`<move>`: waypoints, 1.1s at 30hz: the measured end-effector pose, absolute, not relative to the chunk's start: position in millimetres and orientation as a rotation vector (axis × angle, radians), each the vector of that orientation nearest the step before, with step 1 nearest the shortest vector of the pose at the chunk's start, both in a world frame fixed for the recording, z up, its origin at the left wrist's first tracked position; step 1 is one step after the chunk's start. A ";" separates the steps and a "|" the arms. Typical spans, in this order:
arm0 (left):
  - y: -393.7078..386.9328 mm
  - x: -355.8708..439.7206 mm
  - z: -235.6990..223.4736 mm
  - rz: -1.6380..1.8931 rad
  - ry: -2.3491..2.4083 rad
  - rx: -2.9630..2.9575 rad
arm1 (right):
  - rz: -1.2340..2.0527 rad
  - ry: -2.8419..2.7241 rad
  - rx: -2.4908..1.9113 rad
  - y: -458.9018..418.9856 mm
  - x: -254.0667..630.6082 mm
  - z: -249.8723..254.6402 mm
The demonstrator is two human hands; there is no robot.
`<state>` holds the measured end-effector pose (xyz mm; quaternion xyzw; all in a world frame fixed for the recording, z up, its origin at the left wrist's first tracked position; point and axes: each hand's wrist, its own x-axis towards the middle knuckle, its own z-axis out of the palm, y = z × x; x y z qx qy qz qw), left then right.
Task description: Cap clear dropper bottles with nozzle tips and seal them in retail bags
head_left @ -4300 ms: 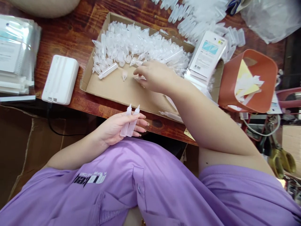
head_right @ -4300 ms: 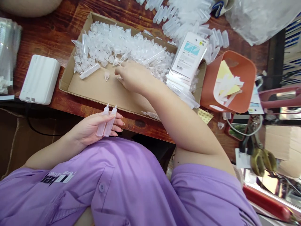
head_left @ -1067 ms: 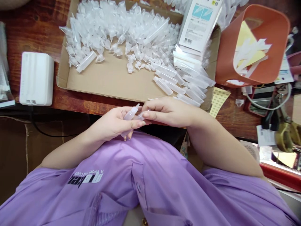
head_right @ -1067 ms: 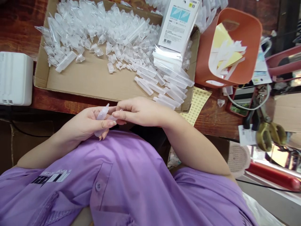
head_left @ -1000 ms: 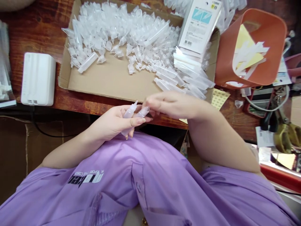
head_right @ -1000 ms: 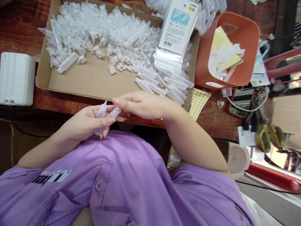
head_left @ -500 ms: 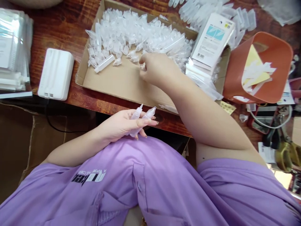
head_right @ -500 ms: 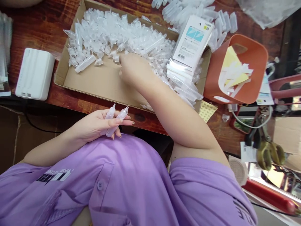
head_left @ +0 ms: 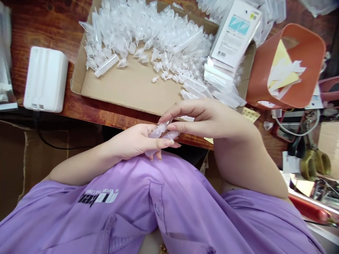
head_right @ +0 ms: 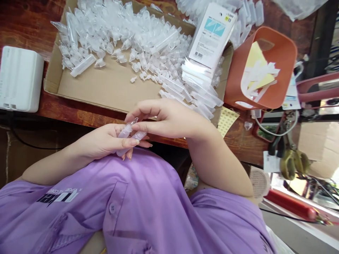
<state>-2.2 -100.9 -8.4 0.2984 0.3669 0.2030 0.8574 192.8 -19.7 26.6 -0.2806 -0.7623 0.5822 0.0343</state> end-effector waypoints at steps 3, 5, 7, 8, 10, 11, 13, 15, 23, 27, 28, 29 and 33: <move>-100.9 0.9 -4.3 0.363 0.796 0.669 | 1.549 -2.540 -0.973 -24.5 189.3 32.2; -101.5 2.8 -2.9 0.345 0.811 0.702 | 1.352 -2.674 -1.070 -26.9 185.8 34.5; -102.4 4.5 -2.3 0.368 0.822 0.709 | 1.212 -2.753 -1.063 -26.0 185.4 33.7; -102.9 5.3 -2.1 0.386 0.823 0.695 | 1.181 -2.766 -0.998 -24.2 186.8 32.4; -103.5 6.7 -1.8 0.398 0.824 0.659 | 1.197 -2.760 -0.772 -19.1 191.7 29.0; -103.7 7.3 -1.6 0.386 0.822 0.653 | 1.224 -2.757 -0.653 -16.5 194.3 27.5; -103.7 8.4 -1.0 0.335 0.823 0.677 | 1.264 -2.780 -0.510 -12.9 198.1 25.4; -103.7 9.5 -0.3 0.297 0.829 0.722 | 1.252 -2.829 -0.520 -11.9 199.1 24.6; -106.2 12.0 -0.8 0.322 0.808 0.681 | 1.200 -2.789 -0.484 -13.5 200.5 20.0; -106.0 12.7 -2.3 0.349 0.816 0.671 | 1.207 -2.751 -0.493 -13.0 202.1 17.2; -105.9 12.8 -2.4 0.347 0.813 0.666 | 1.220 -2.748 -0.465 -13.3 202.2 17.0; -105.8 12.9 -2.4 0.342 0.813 0.668 | 1.225 -2.760 -0.450 -13.8 202.2 17.0; -105.4 13.0 -1.4 0.340 0.825 0.698 | 1.222 -2.790 -0.497 -15.7 202.8 17.5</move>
